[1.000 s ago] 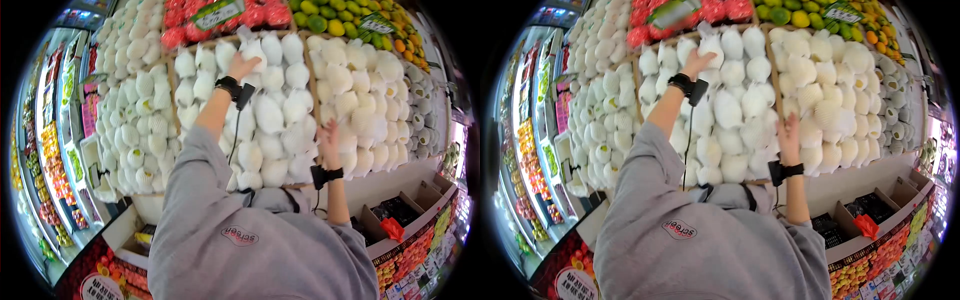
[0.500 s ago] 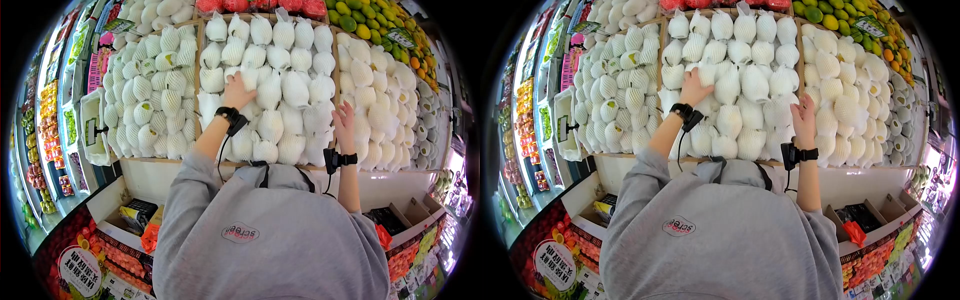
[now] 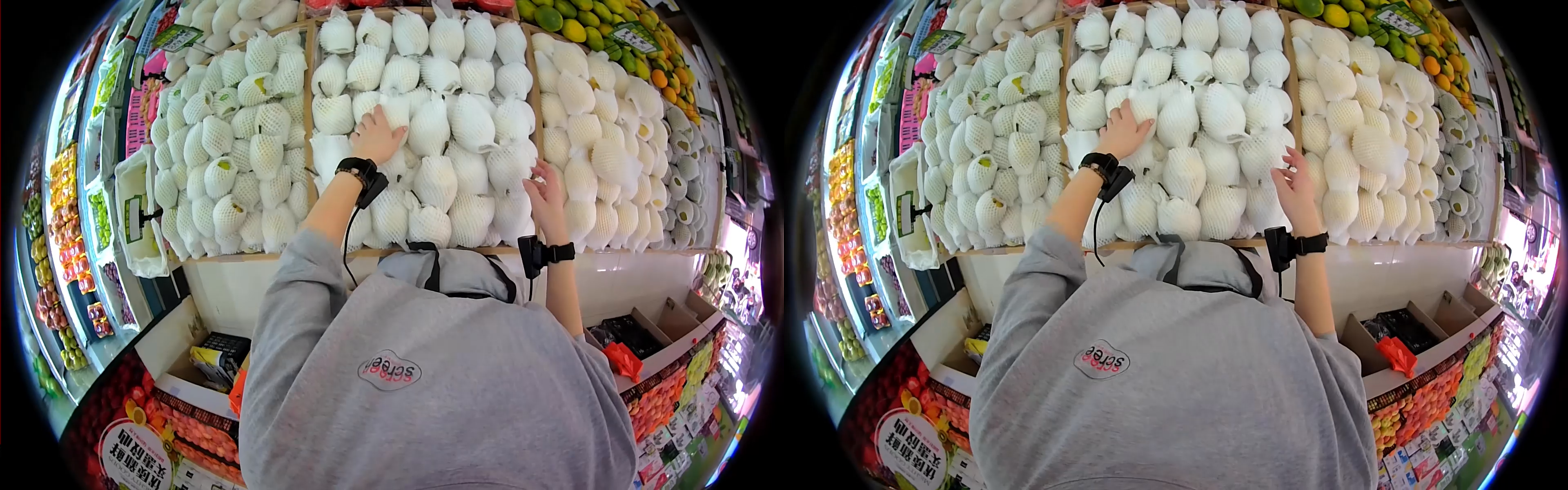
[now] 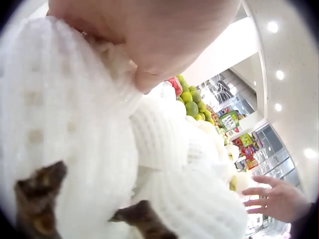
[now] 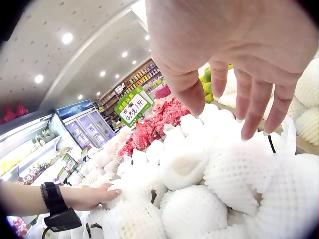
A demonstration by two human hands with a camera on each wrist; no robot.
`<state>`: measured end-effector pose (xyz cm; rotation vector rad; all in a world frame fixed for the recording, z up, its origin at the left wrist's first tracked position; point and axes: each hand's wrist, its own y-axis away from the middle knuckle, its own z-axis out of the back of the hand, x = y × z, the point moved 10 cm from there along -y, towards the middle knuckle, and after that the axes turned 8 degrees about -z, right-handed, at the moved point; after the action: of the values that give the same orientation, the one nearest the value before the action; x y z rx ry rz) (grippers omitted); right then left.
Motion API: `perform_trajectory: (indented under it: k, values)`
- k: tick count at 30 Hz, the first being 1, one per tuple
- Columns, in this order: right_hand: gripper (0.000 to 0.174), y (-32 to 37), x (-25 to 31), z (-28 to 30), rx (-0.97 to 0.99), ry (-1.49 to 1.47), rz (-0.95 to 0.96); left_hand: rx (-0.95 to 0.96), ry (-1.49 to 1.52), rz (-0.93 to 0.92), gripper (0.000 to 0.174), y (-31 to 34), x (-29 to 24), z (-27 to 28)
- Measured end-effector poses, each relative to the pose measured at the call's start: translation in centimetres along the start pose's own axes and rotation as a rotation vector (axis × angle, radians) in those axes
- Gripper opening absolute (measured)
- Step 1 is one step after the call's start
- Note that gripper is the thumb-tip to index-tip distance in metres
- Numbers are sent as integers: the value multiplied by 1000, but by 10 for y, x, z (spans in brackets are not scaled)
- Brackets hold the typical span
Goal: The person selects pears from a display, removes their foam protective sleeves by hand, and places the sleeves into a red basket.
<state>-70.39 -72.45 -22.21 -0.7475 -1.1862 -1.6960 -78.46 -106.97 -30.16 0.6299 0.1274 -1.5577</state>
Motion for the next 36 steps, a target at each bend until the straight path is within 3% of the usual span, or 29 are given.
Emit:
perform_trajectory:
  k: [5, 10, 13, 16, 18, 20, 22, 25, 27, 30, 33, 36]
  values:
    - [49, 8, 3, 8, -19, 5, 25, 59, -19, 12, 83, -5, 7, -4]
    - [46, 26, -5, 28, -68, -11, -29, -115, -240, -47, 77, -1, -7, 2]
    - [42, 34, -24, 53, -131, -3, -20, -50, -229, -69, 80, -7, -6, 5]
    - [37, 44, -60, 91, -176, -60, -141, -44, -117, -45, 81, 7, -3, 28]
    - [33, 59, -70, 114, -219, -111, -183, -119, -45, -108, 68, 39, -12, 53]
    - [32, 70, -77, 131, -232, -169, -232, -41, 66, -133, 54, 74, -17, 63]
    - [30, 68, -90, 147, -215, -157, -228, -257, 114, -142, 45, 103, -14, 74]
    - [29, 59, -97, 163, -158, -157, -224, -342, 300, -146, 38, 132, -16, 73]
    - [29, 52, -89, 176, -96, -186, -172, -421, 460, -172, 35, 153, -35, 66]
    - [29, 43, -89, 197, -11, -221, -95, -369, 191, -117, 22, 176, -96, 43]
    - [29, 44, -75, 218, 74, -239, 6, -343, 224, -120, 11, 188, -148, -5]
    - [29, 40, -81, 231, 144, -233, -4, -369, 107, -223, 33, 195, -194, -51]
